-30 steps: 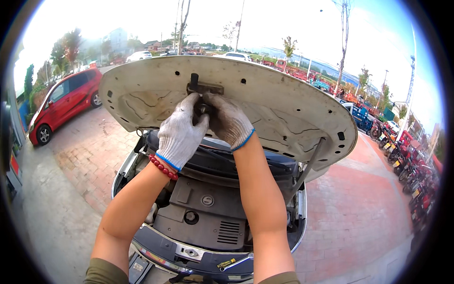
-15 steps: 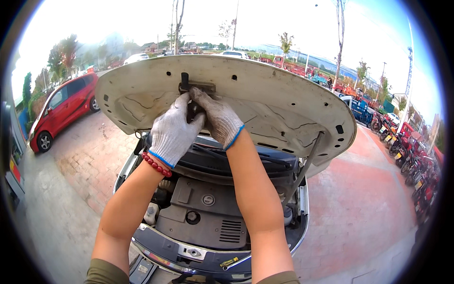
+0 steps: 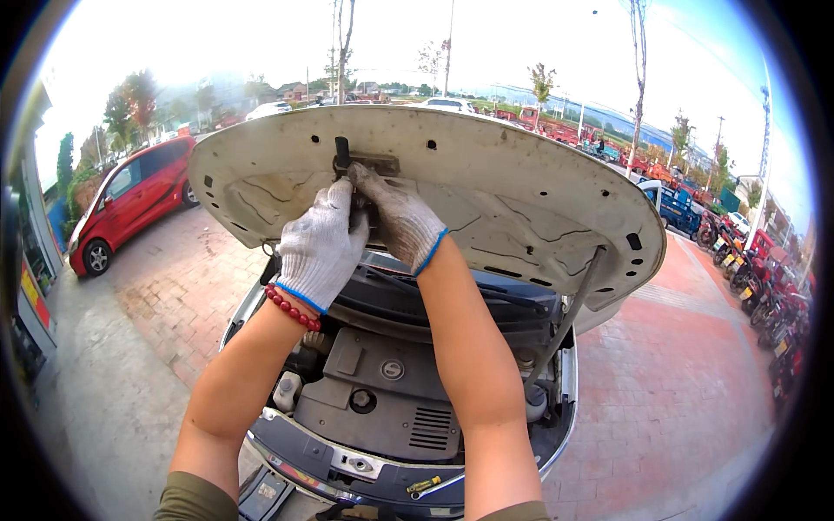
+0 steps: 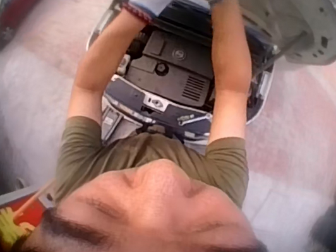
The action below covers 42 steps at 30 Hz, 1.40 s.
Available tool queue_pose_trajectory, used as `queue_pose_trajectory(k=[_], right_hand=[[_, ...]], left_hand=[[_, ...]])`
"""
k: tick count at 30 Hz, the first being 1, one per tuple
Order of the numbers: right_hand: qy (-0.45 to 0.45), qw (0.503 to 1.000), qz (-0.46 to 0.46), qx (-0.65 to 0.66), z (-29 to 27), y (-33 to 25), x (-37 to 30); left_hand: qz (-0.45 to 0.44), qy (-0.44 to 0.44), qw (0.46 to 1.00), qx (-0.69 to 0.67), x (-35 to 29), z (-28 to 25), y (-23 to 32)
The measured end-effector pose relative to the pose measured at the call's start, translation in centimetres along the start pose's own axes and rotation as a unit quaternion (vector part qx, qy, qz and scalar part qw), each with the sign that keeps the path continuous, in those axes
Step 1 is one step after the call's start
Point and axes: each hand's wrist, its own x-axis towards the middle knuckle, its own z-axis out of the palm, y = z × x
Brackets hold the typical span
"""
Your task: The person puts on gloves and retrieves a wrench and screwdriver from a tool cart. They walk to a white car with the hood open, remove the hood latch spring, and use a screwdriver to adjust the latch mechanism. They then reattach the spring and tighten the latch with the wrench.
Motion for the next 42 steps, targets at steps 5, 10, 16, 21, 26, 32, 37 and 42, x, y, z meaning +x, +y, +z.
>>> queue_pose_trajectory(k=[5, 10, 16, 21, 26, 32, 37, 42], right_hand=[[-0.042, 0.994, -0.039, 0.094, -0.8, 1.0, -0.7], [0.010, 1.000, -0.013, -0.012, -1.4, 0.1, -0.3], [0.014, 1.000, 0.024, 0.015, -0.3, 0.6, -0.3], [-0.032, 0.998, -0.041, -0.023, -1.9, 0.0, -0.8], [0.120, 0.990, 0.014, -0.079, -1.3, -0.6, -0.7], [0.027, 0.981, -0.078, -0.175, -4.6, 0.9, 0.6], [0.138, 0.987, 0.010, -0.083, 1.1, -1.0, -1.0], [0.155, 0.984, 0.032, -0.083, 3.1, -0.4, -0.6]], left_hand=[[-0.040, -0.118, 0.992, 0.011, -0.8, 0.7, -0.7], [-0.088, -0.080, 0.992, -0.035, -1.0, 1.2, 0.0], [-0.064, -0.049, 0.996, -0.029, -0.7, 0.8, 0.2], [-0.184, -0.175, 0.934, -0.253, -1.4, 1.0, 1.1], [-0.280, -0.112, 0.885, -0.354, -1.8, 1.1, 1.7], [-0.296, -0.080, 0.826, -0.472, -1.4, 2.3, 1.0], [-0.288, -0.082, 0.840, -0.452, -2.2, 2.1, 0.0], [-0.369, -0.096, 0.763, -0.522, -1.8, 2.9, 0.4]])
